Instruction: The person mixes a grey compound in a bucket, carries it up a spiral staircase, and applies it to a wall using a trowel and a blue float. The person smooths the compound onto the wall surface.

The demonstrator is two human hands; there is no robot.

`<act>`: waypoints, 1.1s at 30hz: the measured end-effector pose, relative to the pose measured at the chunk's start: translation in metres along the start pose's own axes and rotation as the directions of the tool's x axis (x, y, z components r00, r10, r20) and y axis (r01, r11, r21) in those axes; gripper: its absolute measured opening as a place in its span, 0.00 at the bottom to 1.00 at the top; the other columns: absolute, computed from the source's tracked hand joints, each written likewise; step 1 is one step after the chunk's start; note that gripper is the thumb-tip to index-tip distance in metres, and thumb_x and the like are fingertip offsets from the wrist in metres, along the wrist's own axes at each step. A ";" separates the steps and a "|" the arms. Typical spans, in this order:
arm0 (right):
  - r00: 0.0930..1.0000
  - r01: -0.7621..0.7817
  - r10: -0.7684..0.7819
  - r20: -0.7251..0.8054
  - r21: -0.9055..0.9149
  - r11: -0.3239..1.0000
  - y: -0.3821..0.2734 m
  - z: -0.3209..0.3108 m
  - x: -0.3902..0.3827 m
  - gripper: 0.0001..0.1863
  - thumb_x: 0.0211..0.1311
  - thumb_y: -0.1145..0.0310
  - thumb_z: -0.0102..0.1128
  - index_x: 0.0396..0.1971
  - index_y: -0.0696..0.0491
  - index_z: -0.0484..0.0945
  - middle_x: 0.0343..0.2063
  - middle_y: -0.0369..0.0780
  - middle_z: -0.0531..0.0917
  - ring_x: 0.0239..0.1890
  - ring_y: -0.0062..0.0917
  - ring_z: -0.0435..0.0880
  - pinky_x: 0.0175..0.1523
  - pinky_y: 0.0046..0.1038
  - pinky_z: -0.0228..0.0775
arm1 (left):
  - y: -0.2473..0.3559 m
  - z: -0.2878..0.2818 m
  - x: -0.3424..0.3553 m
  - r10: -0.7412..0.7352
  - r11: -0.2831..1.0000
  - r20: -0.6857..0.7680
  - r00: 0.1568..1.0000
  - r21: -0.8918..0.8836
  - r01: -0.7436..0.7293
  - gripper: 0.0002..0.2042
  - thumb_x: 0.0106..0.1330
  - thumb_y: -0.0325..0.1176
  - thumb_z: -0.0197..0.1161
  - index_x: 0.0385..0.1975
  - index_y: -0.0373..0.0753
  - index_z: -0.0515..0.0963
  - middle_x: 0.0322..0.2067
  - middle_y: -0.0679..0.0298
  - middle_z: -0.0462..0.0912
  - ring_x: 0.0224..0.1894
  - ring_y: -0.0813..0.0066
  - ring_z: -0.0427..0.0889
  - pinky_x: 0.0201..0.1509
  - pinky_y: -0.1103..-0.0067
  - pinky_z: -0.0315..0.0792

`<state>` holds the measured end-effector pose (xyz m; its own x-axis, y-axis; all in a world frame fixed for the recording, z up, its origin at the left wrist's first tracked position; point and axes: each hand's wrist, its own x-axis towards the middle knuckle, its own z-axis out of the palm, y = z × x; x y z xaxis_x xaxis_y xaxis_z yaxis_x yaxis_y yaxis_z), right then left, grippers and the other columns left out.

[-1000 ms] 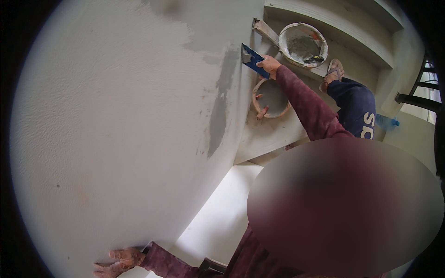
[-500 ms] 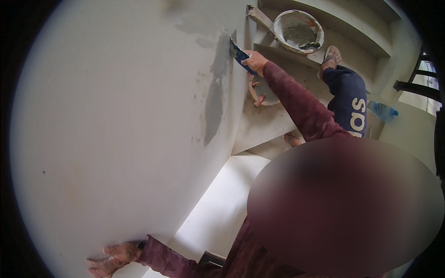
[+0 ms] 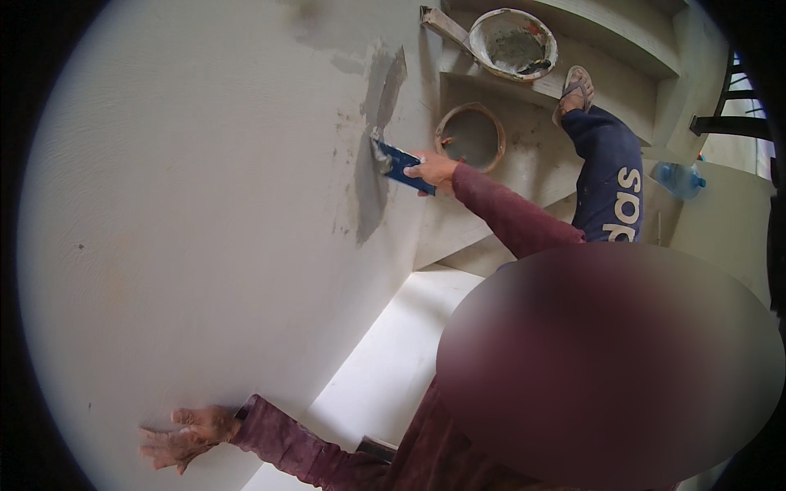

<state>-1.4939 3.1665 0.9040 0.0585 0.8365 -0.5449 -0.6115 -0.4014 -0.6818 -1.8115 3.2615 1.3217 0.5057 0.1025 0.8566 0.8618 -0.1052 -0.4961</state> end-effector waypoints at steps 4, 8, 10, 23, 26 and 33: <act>0.994 -0.062 0.029 0.108 0.314 0.948 -0.005 -0.037 -0.003 0.19 0.61 0.67 0.50 0.52 0.49 0.65 0.37 0.37 0.75 0.35 0.24 0.73 0.31 0.31 0.72 | 0.017 0.006 0.001 -0.003 1.000 0.038 0.999 -0.004 0.003 0.32 0.62 0.63 0.32 0.59 0.49 0.61 0.62 0.58 0.54 0.67 0.55 0.40 0.64 0.51 0.22; 0.986 0.155 -0.123 -0.110 0.365 0.918 -0.031 -0.100 0.038 0.17 0.61 0.66 0.48 0.51 0.49 0.66 0.36 0.37 0.75 0.35 0.25 0.73 0.29 0.33 0.70 | 0.021 0.003 0.008 -0.016 1.000 0.070 0.997 -0.001 0.016 0.32 0.60 0.65 0.34 0.59 0.52 0.62 0.62 0.61 0.53 0.67 0.55 0.41 0.63 0.47 0.24; 0.965 0.190 -0.125 -0.231 0.286 0.939 -0.057 -0.114 0.053 0.16 0.61 0.67 0.47 0.50 0.46 0.67 0.34 0.35 0.74 0.34 0.24 0.72 0.30 0.34 0.69 | 0.019 -0.001 0.013 -0.005 1.000 0.069 0.998 0.004 0.005 0.31 0.60 0.65 0.35 0.58 0.53 0.62 0.62 0.61 0.53 0.67 0.55 0.41 0.63 0.47 0.25; 0.855 0.256 -0.362 -0.371 -0.306 0.917 -0.088 -0.045 0.042 0.30 0.49 0.69 0.50 0.56 0.35 0.66 0.23 0.41 0.75 0.23 0.29 0.73 0.31 0.30 0.68 | 0.001 -0.054 0.039 -0.009 0.999 0.038 0.999 0.053 0.007 0.32 0.61 0.64 0.33 0.59 0.50 0.61 0.63 0.58 0.50 0.67 0.57 0.41 0.63 0.48 0.24; 0.797 0.297 -0.507 -0.329 -0.518 0.802 -0.060 -0.017 0.037 0.32 0.47 0.72 0.48 0.57 0.38 0.64 0.26 0.49 0.77 0.26 0.35 0.76 0.34 0.29 0.68 | 0.000 -0.047 0.035 0.006 1.000 0.023 1.000 -0.001 -0.006 0.33 0.61 0.65 0.32 0.58 0.49 0.62 0.63 0.58 0.51 0.67 0.57 0.42 0.63 0.48 0.24; 0.928 0.291 -0.355 -0.113 -0.374 0.881 -0.016 0.037 -0.022 0.30 0.51 0.72 0.46 0.58 0.43 0.63 0.32 0.45 0.78 0.32 0.27 0.75 0.35 0.28 0.68 | 0.000 -0.019 0.022 0.076 0.997 0.007 0.997 0.020 -0.076 0.32 0.61 0.65 0.33 0.59 0.50 0.61 0.61 0.57 0.54 0.66 0.54 0.44 0.61 0.45 0.25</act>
<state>-1.5148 3.1682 0.9454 0.3605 0.8765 -0.3190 -0.2265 -0.2495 -0.9415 -1.8012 3.2445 1.3430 0.5698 0.1011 0.8156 0.8216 -0.0926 -0.5625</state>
